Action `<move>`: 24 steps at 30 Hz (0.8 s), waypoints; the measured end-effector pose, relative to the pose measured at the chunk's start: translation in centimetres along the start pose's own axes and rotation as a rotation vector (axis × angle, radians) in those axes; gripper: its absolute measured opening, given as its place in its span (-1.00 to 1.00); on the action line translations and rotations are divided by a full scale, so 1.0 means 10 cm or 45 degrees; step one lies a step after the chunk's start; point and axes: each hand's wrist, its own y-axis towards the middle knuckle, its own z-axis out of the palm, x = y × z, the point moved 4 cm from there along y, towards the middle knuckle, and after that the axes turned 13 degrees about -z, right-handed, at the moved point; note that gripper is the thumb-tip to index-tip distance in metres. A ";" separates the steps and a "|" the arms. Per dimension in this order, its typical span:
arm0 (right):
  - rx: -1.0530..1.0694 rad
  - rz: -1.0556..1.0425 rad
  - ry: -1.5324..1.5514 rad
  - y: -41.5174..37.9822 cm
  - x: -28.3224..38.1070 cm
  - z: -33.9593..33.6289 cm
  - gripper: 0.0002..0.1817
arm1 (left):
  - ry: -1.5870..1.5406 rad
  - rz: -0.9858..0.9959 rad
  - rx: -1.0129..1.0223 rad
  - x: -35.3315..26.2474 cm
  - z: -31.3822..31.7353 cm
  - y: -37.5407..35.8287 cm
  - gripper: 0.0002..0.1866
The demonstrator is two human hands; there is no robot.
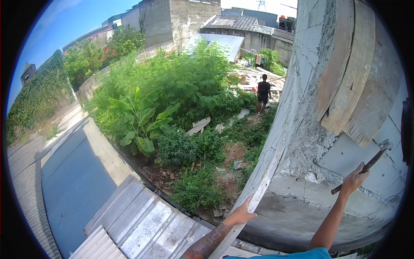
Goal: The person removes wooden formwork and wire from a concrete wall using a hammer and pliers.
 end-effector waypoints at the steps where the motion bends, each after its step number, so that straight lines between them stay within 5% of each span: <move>1: -0.049 -0.085 0.018 -0.03 0.04 0.08 -0.66 | 0.004 0.010 -0.005 0.00 -0.01 0.02 -0.01; 2: -0.106 -0.270 0.013 -0.07 -0.02 0.17 -0.67 | 0.008 0.021 -0.010 0.01 -0.01 0.03 0.00; 5: 0.106 0.139 -0.029 -0.06 0.06 0.26 -0.66 | -0.013 0.036 -0.052 0.06 0.00 0.02 0.00; 11: -0.004 -0.031 -0.051 -0.06 0.26 0.22 -0.59 | -0.035 -0.017 0.008 -0.09 0.00 -0.02 -0.02; 20: -0.001 0.086 0.096 -0.08 0.26 0.25 -0.63 | -0.065 0.153 0.058 -0.13 0.02 0.01 -0.02; 24: -0.035 0.058 0.077 -0.05 0.19 0.24 -0.64 | 0.045 -0.066 0.054 -0.21 -0.16 0.11 -0.01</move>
